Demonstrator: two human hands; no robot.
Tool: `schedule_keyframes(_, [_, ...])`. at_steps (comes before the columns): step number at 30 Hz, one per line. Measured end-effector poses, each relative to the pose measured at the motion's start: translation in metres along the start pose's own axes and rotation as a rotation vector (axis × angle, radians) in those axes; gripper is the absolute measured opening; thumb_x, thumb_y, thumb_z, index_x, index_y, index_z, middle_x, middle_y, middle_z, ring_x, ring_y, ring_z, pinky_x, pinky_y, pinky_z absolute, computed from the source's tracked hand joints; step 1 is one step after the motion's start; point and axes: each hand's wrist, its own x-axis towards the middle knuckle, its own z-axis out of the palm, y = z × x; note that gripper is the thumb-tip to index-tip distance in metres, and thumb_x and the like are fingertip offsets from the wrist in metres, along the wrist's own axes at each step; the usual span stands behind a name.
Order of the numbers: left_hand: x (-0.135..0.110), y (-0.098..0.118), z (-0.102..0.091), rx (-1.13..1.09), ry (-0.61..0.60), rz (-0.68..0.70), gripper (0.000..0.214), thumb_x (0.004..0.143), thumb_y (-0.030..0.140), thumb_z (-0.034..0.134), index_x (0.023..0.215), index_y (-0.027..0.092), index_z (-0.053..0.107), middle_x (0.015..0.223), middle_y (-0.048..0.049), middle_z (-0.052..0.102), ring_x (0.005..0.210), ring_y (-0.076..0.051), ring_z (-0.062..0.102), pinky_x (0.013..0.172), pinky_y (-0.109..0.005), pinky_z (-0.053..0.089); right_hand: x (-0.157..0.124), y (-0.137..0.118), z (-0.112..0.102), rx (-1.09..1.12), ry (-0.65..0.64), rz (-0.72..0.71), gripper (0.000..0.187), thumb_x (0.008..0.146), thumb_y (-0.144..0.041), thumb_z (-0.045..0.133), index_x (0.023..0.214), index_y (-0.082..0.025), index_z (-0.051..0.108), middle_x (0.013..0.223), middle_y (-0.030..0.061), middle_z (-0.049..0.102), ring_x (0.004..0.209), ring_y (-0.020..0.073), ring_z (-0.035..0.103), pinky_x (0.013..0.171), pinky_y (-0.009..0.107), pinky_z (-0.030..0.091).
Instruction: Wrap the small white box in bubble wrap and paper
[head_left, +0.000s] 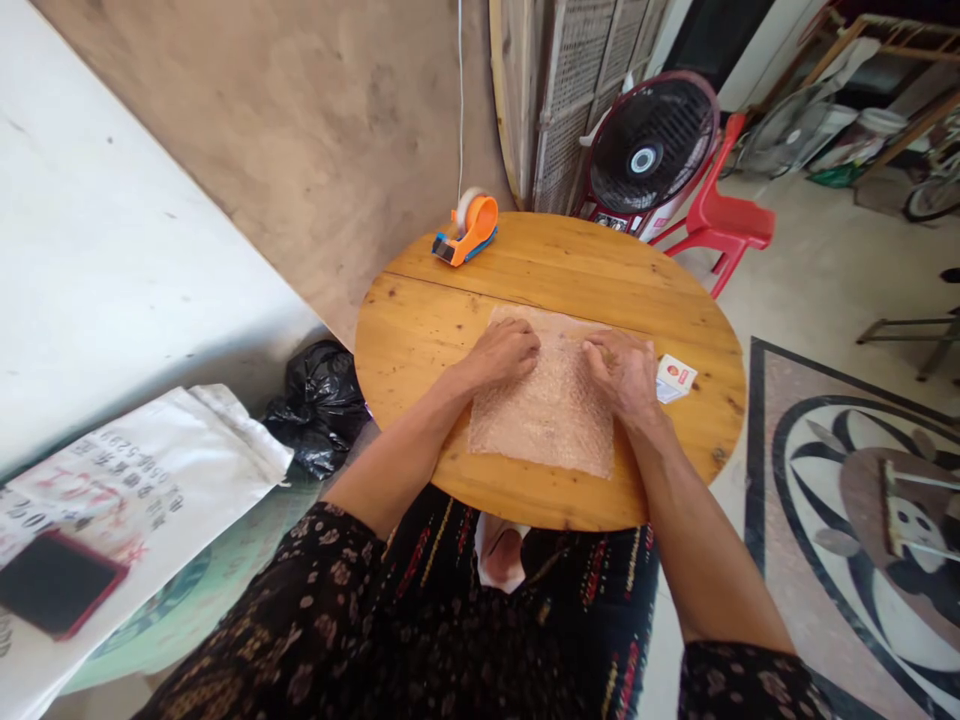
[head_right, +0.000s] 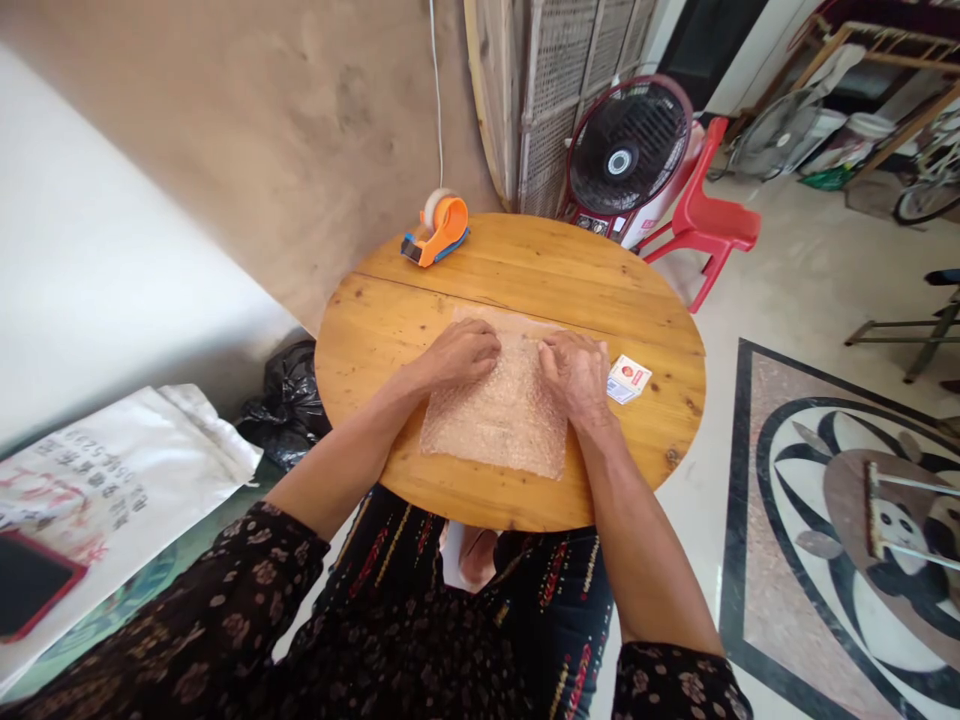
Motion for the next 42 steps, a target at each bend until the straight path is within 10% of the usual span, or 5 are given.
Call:
schedule_keyframes(20, [0.002,-0.005,0.003,-0.044,0.030,0.012,0.026,0.084,0.020,0.054,0.101,0.017,0.073,0.116,-0.0100,0.068,0.113,-0.027,0.059,0.102,-0.040,0.046,-0.004,-0.008,-0.015,0.138,0.134,-0.077,0.022,0.093,-0.031,0.053,0.087,-0.021,0.072,0.100,0.0077,0.077,0.096,0.0255,0.070,0.092,0.044,0.048])
schedule_keyframes(35, [-0.001,0.002,-0.003,0.006,0.018,-0.062,0.025,0.084,0.021,0.054,0.106,0.016,0.066,0.117,-0.0137,0.066,0.112,-0.029,0.059,0.097,-0.042,0.048,-0.053,0.027,-0.050,0.023,0.421,0.223,0.025,0.090,-0.041,0.058,0.101,-0.023,0.070,0.127,0.0130,0.064,0.121,0.0306,0.061,0.105,0.056,0.045])
schedule_keyframes(42, [-0.002,0.002,-0.002,0.022,0.026,-0.067,0.017,0.085,0.020,0.054,0.098,0.016,0.064,0.111,-0.0130,0.067,0.109,-0.028,0.059,0.096,-0.040,0.049,-0.056,0.037,-0.040,-0.103,0.290,0.395,0.055,0.079,-0.050,0.062,0.124,-0.018,0.060,0.137,0.0187,0.058,0.126,0.0391,0.054,0.104,0.063,0.040])
